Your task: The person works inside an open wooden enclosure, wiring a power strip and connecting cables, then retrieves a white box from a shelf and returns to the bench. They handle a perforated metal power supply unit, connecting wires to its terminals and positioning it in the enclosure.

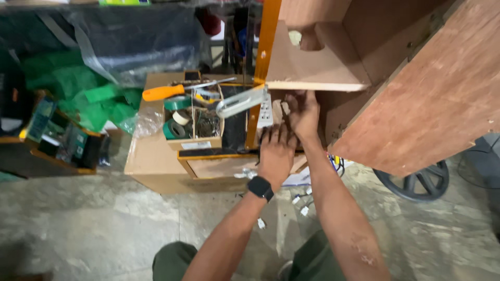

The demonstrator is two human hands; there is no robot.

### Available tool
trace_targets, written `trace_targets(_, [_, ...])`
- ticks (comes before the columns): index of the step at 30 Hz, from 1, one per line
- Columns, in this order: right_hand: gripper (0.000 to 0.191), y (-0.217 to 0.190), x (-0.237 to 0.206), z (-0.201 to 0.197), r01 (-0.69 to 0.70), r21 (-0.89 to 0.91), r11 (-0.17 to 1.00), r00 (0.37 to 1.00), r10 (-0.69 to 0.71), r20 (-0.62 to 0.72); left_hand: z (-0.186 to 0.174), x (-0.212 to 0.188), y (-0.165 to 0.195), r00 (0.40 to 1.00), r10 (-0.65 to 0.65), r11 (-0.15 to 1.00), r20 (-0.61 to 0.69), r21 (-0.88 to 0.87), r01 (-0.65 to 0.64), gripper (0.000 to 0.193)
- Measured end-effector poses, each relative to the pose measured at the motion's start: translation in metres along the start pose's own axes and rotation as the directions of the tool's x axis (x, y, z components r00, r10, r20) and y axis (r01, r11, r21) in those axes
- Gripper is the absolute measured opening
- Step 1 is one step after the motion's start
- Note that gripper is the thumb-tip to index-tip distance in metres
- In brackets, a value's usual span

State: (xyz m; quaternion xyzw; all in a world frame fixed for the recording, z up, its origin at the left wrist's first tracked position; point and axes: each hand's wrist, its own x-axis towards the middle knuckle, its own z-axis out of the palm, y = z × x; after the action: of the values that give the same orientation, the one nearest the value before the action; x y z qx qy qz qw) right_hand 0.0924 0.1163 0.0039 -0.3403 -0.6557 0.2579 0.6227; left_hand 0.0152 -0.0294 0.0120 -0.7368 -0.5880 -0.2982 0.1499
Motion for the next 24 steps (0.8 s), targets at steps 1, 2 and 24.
trace_targets(1, [0.024,0.002,0.001,0.000,0.015,0.050,0.999,1.000,-0.015,-0.008,0.000,0.000,0.000,1.000,0.007,1.000,-0.012,0.002,-0.007,0.040])
trace_targets(2, [0.025,0.003,0.002,0.001,0.028,0.099,0.995,1.000,-0.027,-0.012,0.000,0.000,0.000,1.000,0.010,1.000,-0.022,0.003,-0.009,0.040])
trace_targets(24, [0.040,-0.032,0.037,-0.012,0.243,-0.865,0.439,0.786,0.433,0.441,0.016,-0.002,0.002,0.991,-0.022,0.999,-0.131,-0.042,0.017,0.039])
